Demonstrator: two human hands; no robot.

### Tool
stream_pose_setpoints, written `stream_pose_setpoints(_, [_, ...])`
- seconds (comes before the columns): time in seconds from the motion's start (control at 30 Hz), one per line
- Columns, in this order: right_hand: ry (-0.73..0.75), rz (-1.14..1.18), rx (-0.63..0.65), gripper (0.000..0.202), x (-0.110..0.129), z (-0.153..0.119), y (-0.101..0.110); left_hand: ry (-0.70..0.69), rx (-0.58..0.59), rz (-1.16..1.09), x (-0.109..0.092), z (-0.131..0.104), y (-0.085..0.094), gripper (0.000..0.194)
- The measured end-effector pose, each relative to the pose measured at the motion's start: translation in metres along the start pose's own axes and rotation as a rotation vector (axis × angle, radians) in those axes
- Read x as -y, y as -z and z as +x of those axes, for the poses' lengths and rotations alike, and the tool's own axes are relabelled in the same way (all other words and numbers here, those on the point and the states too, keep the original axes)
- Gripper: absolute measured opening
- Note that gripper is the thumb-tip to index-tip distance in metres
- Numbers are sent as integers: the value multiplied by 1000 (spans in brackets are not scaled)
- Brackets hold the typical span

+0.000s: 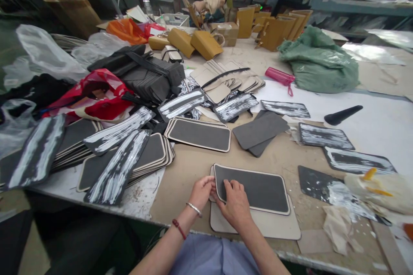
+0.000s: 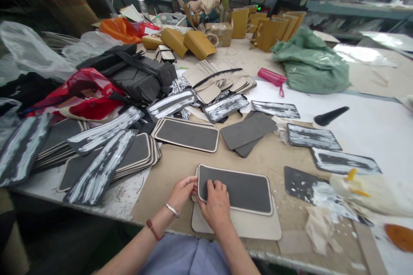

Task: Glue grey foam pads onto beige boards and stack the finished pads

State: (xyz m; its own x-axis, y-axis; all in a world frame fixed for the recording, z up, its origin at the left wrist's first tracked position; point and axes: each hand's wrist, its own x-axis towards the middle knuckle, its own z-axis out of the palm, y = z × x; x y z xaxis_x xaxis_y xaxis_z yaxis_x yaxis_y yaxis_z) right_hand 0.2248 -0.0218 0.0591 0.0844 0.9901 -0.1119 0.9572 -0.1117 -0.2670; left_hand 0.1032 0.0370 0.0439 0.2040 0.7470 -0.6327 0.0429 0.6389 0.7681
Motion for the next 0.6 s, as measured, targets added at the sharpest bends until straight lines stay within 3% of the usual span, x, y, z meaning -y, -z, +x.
stream_pose_setpoints(0.1, [12, -28, 44, 36, -2, 1, -1, 26, 32, -139, -1, -4, -3, 19])
stream_pose_setpoints(0.27, [-30, -39, 158, 45, 5, 2, 2, 143, 62, -288, -9, -9, -14, 47])
stream_pose_setpoints(0.47, [-45, 52, 101, 43, 6, -19, 13, 102, -14, -71, -15, -1, -25, 12])
stream_pose_setpoints(0.6, [32, 207, 34, 34, -3, -54, 22, -1, -21, 70, -22, -4, -29, 6])
